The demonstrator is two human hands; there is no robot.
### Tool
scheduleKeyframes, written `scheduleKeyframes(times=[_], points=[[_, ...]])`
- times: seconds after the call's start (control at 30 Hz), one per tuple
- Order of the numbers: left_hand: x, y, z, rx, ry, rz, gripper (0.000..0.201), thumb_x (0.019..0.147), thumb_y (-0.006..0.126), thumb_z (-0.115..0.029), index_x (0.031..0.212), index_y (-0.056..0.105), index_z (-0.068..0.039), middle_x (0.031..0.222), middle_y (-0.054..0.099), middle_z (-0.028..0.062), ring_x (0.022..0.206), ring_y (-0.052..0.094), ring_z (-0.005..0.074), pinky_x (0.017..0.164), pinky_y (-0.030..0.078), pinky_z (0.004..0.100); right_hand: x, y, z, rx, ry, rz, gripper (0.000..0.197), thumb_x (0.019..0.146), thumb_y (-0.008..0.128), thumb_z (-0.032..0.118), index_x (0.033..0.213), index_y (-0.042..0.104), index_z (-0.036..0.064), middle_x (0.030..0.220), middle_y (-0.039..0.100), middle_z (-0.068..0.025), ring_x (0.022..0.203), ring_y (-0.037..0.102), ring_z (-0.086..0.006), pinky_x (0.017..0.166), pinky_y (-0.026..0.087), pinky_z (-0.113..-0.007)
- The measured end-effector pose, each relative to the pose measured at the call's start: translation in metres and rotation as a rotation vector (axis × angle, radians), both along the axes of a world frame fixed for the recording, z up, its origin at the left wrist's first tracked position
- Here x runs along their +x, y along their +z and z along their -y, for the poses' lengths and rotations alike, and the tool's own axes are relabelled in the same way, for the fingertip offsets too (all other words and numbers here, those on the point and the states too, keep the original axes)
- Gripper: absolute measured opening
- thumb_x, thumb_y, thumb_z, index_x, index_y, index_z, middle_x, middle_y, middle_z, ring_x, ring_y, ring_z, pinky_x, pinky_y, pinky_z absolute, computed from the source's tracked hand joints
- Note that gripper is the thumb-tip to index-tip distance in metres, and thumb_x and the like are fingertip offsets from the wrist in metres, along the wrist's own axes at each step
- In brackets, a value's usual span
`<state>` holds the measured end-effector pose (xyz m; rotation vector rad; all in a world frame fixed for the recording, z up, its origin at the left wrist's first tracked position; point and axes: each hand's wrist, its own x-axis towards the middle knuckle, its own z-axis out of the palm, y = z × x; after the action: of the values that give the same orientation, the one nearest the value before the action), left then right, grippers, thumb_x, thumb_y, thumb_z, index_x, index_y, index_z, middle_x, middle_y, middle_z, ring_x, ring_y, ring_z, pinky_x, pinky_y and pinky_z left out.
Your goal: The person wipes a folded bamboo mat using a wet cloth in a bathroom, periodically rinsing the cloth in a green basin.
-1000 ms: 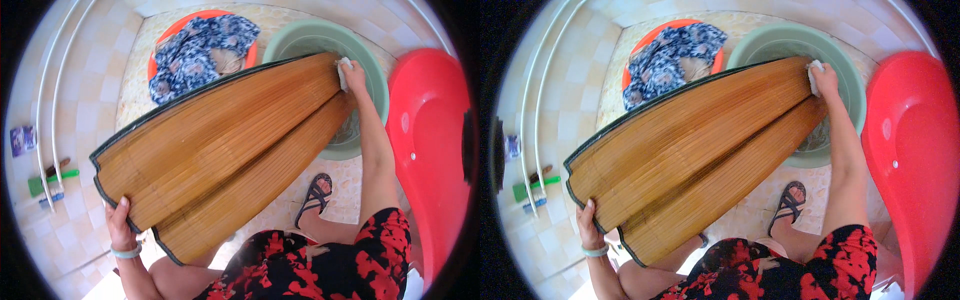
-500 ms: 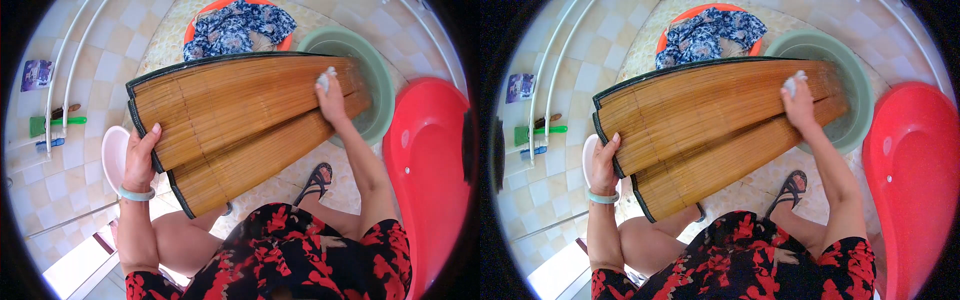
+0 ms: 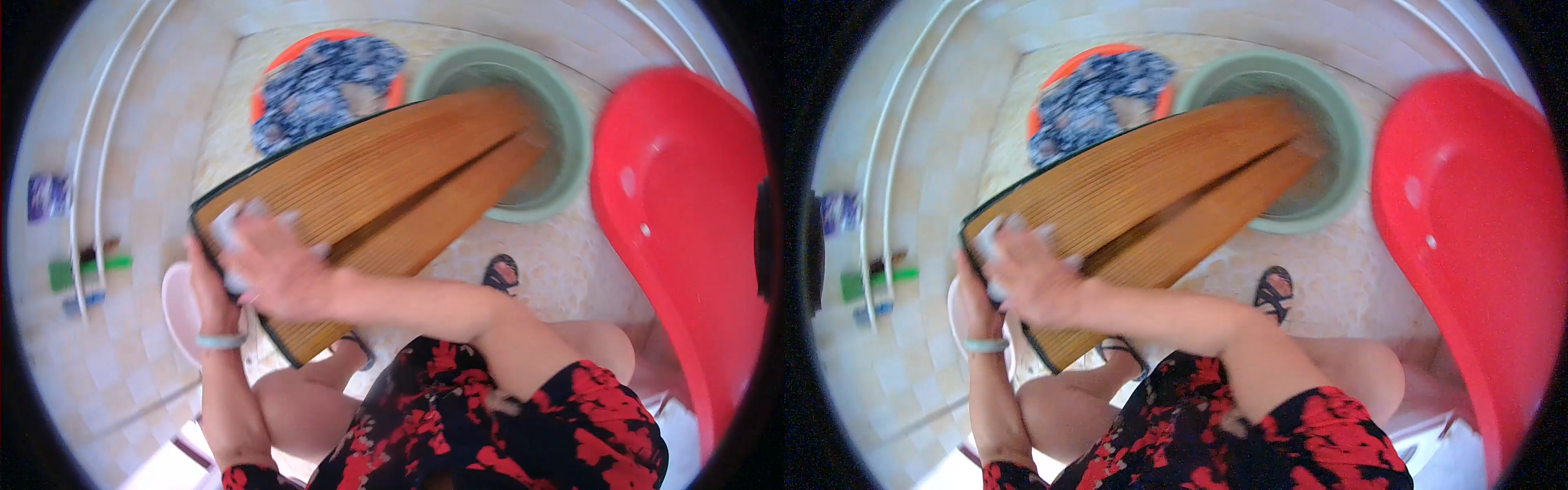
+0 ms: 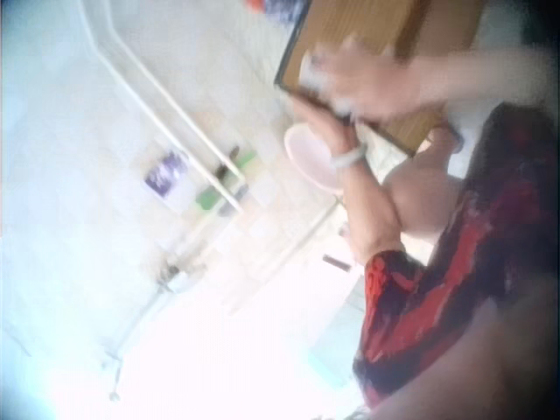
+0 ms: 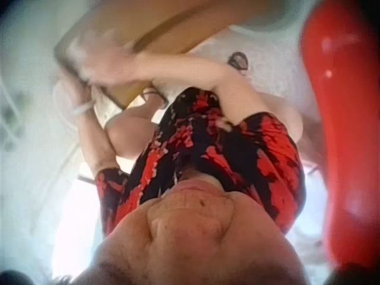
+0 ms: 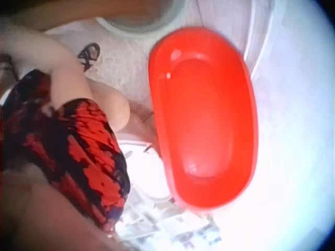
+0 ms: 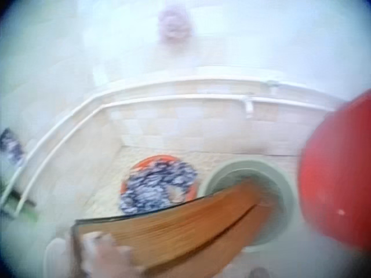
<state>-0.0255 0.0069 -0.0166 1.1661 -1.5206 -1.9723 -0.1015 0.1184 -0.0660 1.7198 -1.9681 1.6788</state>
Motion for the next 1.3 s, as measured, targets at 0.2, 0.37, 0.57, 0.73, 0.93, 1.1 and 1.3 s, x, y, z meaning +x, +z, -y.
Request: scheduleKeyframes(times=[0.2,0.37,0.57,0.73,0.93,1.1,1.3], points=[[0.019,0.000,0.017,0.138,-0.061,-0.149,0.054,0.095,0.035,-0.045,0.128,0.043,-0.004,0.125,0.050,0.0112,0.114,0.050,0.0241,0.098,0.039,0.0368,-0.003,0.000,0.002,-0.121,-0.012,-0.081,0.050,0.073,0.065,0.031,0.110,0.051,-0.0002,0.125,0.042,-0.0267,0.123,0.035,-0.0385,0.103,0.023,-0.053],[0.006,0.004,0.003,0.012,-0.039,0.040,0.046,0.092,0.048,-0.034,0.122,0.046,0.000,0.119,0.053,0.0128,0.106,0.054,0.0213,0.090,0.044,0.0344,-0.087,-0.048,-0.058,0.167,-0.164,-0.061,0.050,0.080,0.058,0.035,0.120,0.048,0.0062,0.128,0.042,-0.0228,0.127,0.033,-0.0368,0.103,0.022,-0.054],[0.009,0.007,0.002,-0.263,-0.104,0.174,0.053,0.087,0.059,-0.026,0.127,0.039,0.002,0.117,0.052,0.0138,0.103,0.055,0.0226,0.086,0.047,0.0343,-0.177,-0.105,-0.115,0.428,-0.465,0.088,0.051,0.083,0.052,0.037,0.124,0.045,0.0079,0.131,0.038,-0.0199,0.127,0.032,-0.0346,0.103,0.023,-0.053],[0.014,0.004,0.002,-0.301,-0.047,0.221,0.052,0.086,0.060,-0.025,0.126,0.041,0.003,0.117,0.052,0.0148,0.103,0.055,0.0227,0.086,0.046,0.0340,-0.266,-0.167,-0.161,0.643,-0.763,0.229,0.053,0.087,0.047,0.041,0.129,0.043,0.0086,0.128,0.046,-0.0169,0.121,0.042,-0.0294,0.102,0.029,-0.044],[0.015,0.008,-0.003,-0.312,-0.031,0.250,0.056,0.083,0.061,-0.025,0.125,0.039,0.005,0.118,0.052,0.0158,0.105,0.052,0.0231,0.090,0.043,0.0340,-0.368,-0.218,-0.201,1.010,-0.898,0.376,0.066,0.086,0.036,0.055,0.139,0.033,0.0158,0.144,0.030,-0.0119,0.132,0.029,-0.0292,0.108,0.014,-0.052],[0.019,0.010,-0.003,-0.322,-0.003,0.274,0.056,0.082,0.063,-0.021,0.125,0.040,0.005,0.119,0.051,0.0154,0.106,0.052,0.0235,0.092,0.041,0.0349,-0.403,-0.246,-0.227,0.841,-1.160,0.401,0.053,0.087,0.043,0.047,0.127,0.048,0.0121,0.132,0.045,-0.0154,0.123,0.041,-0.0323,0.102,0.033,-0.039],[0.025,0.022,-0.005,-0.353,-0.117,0.254,0.053,0.076,0.067,-0.004,0.123,0.044,0.002,0.116,0.056,0.0099,0.107,0.051,0.0196,0.094,0.039,0.0329,-0.399,-0.247,-0.240,0.787,-1.341,0.229,0.032,0.079,0.051,0.014,0.109,0.055,0.0029,0.112,0.053,-0.0189,0.102,0.052,-0.0376,0.090,0.042,-0.043]])
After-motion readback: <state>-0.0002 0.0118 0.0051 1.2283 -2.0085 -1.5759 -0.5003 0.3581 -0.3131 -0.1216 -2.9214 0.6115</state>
